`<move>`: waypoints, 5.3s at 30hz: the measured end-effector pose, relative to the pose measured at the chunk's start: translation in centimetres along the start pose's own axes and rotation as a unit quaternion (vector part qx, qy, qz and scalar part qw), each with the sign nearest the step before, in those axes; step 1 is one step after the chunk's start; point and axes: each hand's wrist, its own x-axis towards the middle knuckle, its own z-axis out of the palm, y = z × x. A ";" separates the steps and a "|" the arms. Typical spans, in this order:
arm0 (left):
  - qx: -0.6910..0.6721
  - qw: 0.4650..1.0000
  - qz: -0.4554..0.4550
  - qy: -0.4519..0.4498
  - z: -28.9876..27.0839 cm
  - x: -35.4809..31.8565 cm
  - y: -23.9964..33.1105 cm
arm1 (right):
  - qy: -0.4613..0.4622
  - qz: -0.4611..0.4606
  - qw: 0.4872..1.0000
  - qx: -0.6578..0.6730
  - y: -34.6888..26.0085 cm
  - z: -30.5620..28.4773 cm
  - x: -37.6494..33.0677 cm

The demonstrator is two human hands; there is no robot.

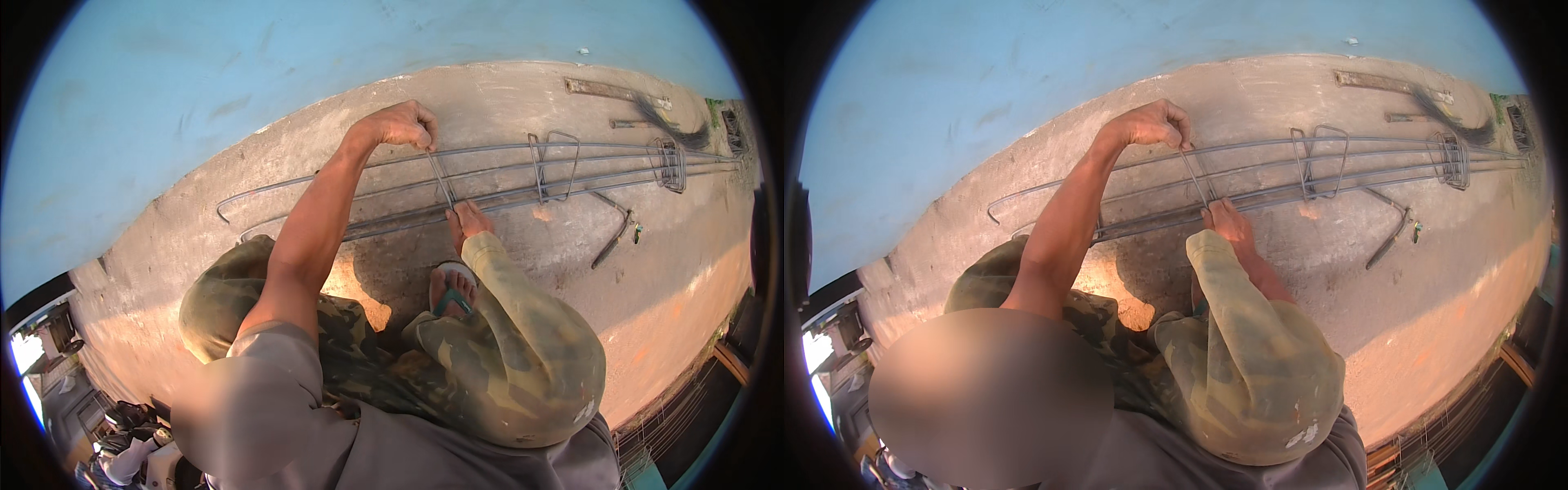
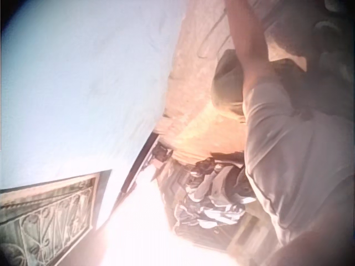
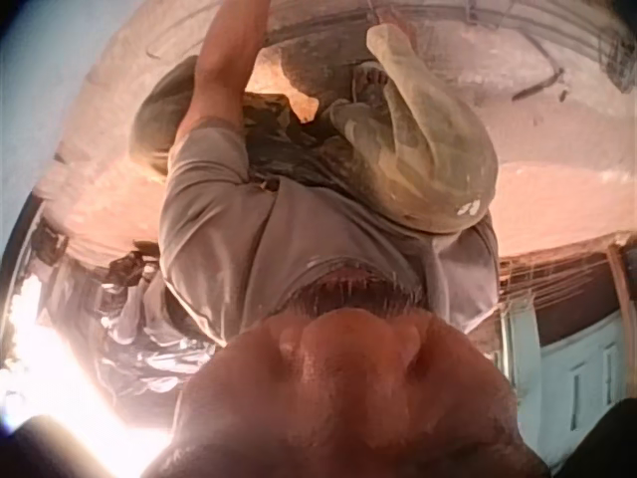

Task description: The person sits on a concrete floor and assembles a rebar cage by tying wire ties around the intersections of steel bars using pliers. The person works along the length of the cage, securing each joint.

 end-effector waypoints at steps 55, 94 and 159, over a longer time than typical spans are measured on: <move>-0.326 0.936 -0.109 0.072 4.2 -0.8 0.8 | -0.061 0.162 0.786 0.594 1.5 1.6 7.6; -0.304 0.943 -0.064 0.118 4.7 -1.3 0.4 | 0.046 0.108 0.943 0.310 -1.9 1.6 6.1; -0.149 0.899 -0.025 0.410 9.0 1.0 2.5 | 0.057 0.093 0.945 0.308 -3.1 0.9 5.8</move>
